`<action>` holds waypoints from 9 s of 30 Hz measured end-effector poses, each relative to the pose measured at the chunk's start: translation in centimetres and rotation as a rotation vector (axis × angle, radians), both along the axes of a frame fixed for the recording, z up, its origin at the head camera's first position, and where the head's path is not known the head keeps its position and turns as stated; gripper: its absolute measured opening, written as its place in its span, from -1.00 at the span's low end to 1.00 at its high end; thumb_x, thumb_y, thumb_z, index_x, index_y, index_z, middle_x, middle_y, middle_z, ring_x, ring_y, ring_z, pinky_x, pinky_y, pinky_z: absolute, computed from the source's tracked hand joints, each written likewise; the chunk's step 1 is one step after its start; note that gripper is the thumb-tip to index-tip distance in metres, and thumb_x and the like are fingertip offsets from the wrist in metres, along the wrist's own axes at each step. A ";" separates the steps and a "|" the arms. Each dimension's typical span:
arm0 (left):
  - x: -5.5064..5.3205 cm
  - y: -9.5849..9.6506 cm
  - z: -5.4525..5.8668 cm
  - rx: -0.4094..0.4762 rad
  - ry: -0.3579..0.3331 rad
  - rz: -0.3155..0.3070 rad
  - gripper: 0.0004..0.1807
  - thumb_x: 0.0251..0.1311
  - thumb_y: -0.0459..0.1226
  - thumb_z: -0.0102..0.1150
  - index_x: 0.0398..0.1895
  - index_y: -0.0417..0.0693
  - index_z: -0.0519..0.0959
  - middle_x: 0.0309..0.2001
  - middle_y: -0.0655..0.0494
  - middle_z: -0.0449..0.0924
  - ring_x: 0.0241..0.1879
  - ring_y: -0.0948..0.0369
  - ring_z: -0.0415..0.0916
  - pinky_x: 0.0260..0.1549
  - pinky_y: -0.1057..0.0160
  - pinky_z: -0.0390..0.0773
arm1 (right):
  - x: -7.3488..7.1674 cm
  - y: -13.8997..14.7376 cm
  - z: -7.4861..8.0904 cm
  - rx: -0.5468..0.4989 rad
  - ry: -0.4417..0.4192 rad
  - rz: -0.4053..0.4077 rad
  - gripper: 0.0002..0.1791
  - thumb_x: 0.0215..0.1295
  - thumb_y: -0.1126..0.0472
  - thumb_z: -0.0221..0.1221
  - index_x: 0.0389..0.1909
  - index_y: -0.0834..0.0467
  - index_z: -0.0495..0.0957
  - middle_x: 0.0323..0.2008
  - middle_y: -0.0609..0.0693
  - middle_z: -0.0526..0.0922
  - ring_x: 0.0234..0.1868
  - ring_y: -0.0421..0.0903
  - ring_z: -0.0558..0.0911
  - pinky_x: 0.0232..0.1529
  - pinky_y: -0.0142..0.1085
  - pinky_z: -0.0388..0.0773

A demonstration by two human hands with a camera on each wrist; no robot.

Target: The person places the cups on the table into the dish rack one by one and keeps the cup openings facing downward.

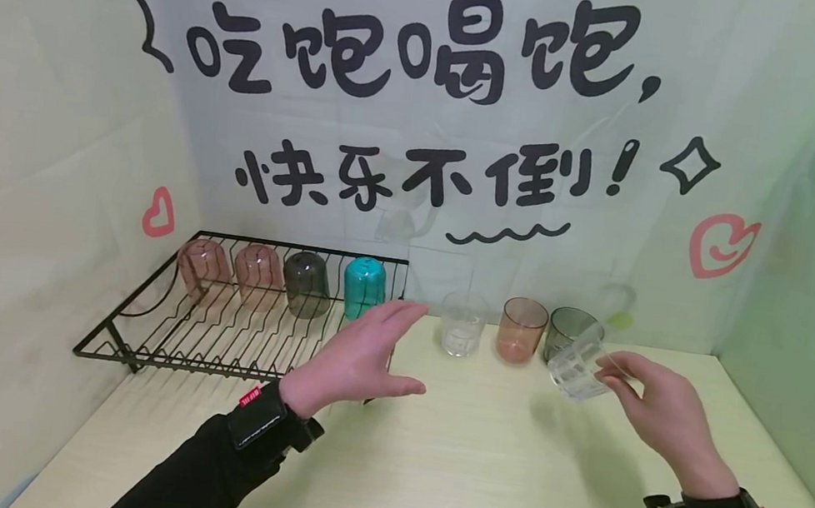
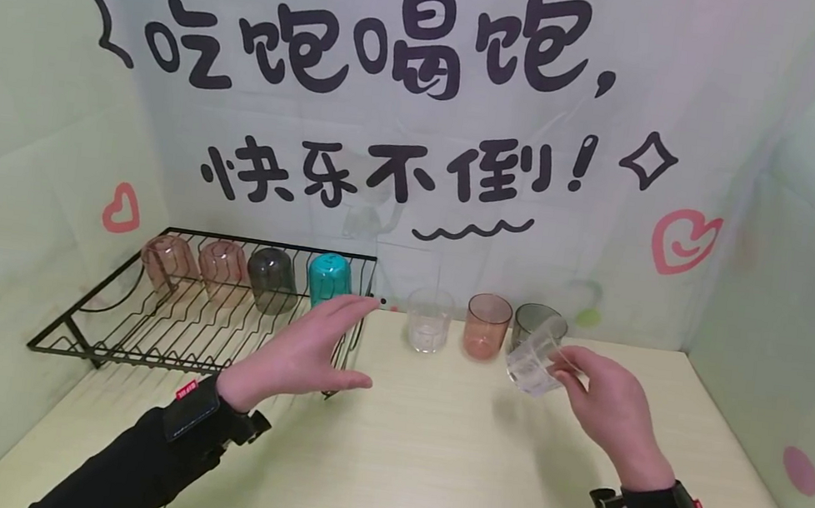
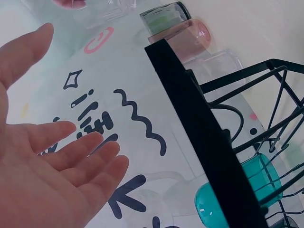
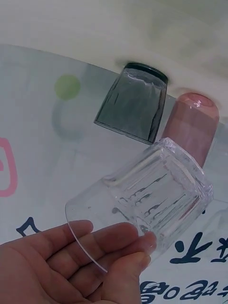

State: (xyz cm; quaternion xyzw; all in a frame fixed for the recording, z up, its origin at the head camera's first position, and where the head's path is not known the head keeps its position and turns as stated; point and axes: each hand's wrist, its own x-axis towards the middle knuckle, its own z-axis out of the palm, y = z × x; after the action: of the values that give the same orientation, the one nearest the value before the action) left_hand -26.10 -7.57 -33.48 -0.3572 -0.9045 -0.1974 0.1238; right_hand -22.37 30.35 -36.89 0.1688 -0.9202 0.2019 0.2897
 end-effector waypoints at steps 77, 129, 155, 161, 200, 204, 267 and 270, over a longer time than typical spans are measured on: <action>0.8 4.3 0.4 0.615 -0.224 -0.108 -0.06 -0.20 0.08 0.33 0.31 0.24 0.09 0.18 0.26 0.24 0.09 0.26 0.27 -0.06 0.31 0.40 | 1.4 -12.3 2.0 -0.891 -0.117 0.366 -0.76 0.17 0.26 0.12 -0.14 0.21 0.46 -0.21 0.13 0.59 -0.16 -0.01 0.55 -0.08 -0.28 0.46; 1.4 4.0 0.4 0.824 -0.372 -0.140 -0.28 -0.13 -0.04 0.33 0.17 0.18 0.27 0.01 0.14 0.37 -0.06 0.13 0.40 -0.13 0.28 0.46 | 1.6 -14.4 0.5 -0.969 -0.166 0.455 -0.77 0.19 0.28 0.09 -0.13 0.24 0.41 -0.19 0.12 0.57 -0.12 -0.01 0.53 -0.03 -0.25 0.43; 1.4 1.8 0.1 0.816 -0.362 -0.064 -0.27 -0.15 -0.05 0.35 0.17 0.17 0.27 -0.03 0.10 0.38 -0.10 0.16 0.42 -0.16 0.27 0.47 | 1.0 -12.2 0.2 -0.994 -0.196 0.489 -0.55 0.15 0.35 0.11 0.10 0.30 0.31 -0.02 0.14 0.51 0.00 -0.02 0.49 0.00 -0.30 0.40; 1.3 1.0 0.1 0.811 -0.373 -0.052 -0.29 -0.13 -0.10 0.34 0.17 0.17 0.28 -0.03 0.08 0.39 -0.10 0.16 0.43 -0.15 0.27 0.47 | 0.7 -11.2 -0.2 -0.917 -0.215 0.462 -0.51 0.16 0.32 0.11 0.13 0.29 0.27 0.02 0.18 0.47 0.04 -0.03 0.46 0.03 -0.32 0.37; 0.7 -4.6 0.6 0.653 -0.260 0.160 -0.20 -0.21 0.05 0.36 0.19 0.16 0.28 -0.03 0.15 0.40 -0.08 0.17 0.40 -0.18 0.29 0.47 | -1.2 -5.8 -2.2 -0.670 -0.261 0.192 -0.43 0.13 0.07 0.17 0.18 0.07 0.28 0.06 0.01 0.47 0.06 -0.13 0.42 0.10 -0.33 0.28; 0.6 -5.2 0.7 0.641 -0.259 0.188 -0.19 -0.24 0.09 0.36 0.17 0.19 0.28 -0.04 0.18 0.41 -0.10 0.18 0.41 -0.19 0.28 0.48 | -1.4 -5.3 -2.3 -0.652 -0.259 0.174 -0.44 0.13 0.06 0.17 0.16 0.04 0.29 0.05 0.01 0.48 0.06 -0.13 0.42 0.10 -0.34 0.27; -0.4 -16.1 0.5 0.300 -0.169 0.499 -0.05 -0.11 0.21 0.19 0.28 -0.14 0.15 0.15 -0.21 0.28 0.08 -0.14 0.24 -0.06 -0.19 0.31 | -3.5 -0.6 -3.6 -0.367 -0.270 0.031 -0.35 0.14 -0.02 0.16 0.19 0.20 0.24 0.02 0.16 0.47 0.08 0.08 0.38 0.10 -0.01 0.23; -0.6 -16.5 0.4 0.297 -0.155 0.499 -0.07 -0.10 0.18 0.21 0.25 -0.18 0.17 0.13 -0.23 0.30 0.05 -0.14 0.27 -0.07 -0.18 0.32 | -3.7 -0.5 -4.0 -0.356 -0.267 0.026 -0.35 0.14 -0.01 0.17 0.18 0.21 0.25 0.01 0.17 0.47 0.07 0.10 0.39 0.10 -0.01 0.23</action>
State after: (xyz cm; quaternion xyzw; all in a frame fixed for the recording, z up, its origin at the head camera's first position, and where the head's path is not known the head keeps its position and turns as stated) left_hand -26.66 -24.11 -33.09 -0.0855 -0.9324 -0.3177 0.1499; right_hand -26.09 29.89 -40.84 0.0987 -0.8981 0.3853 0.1878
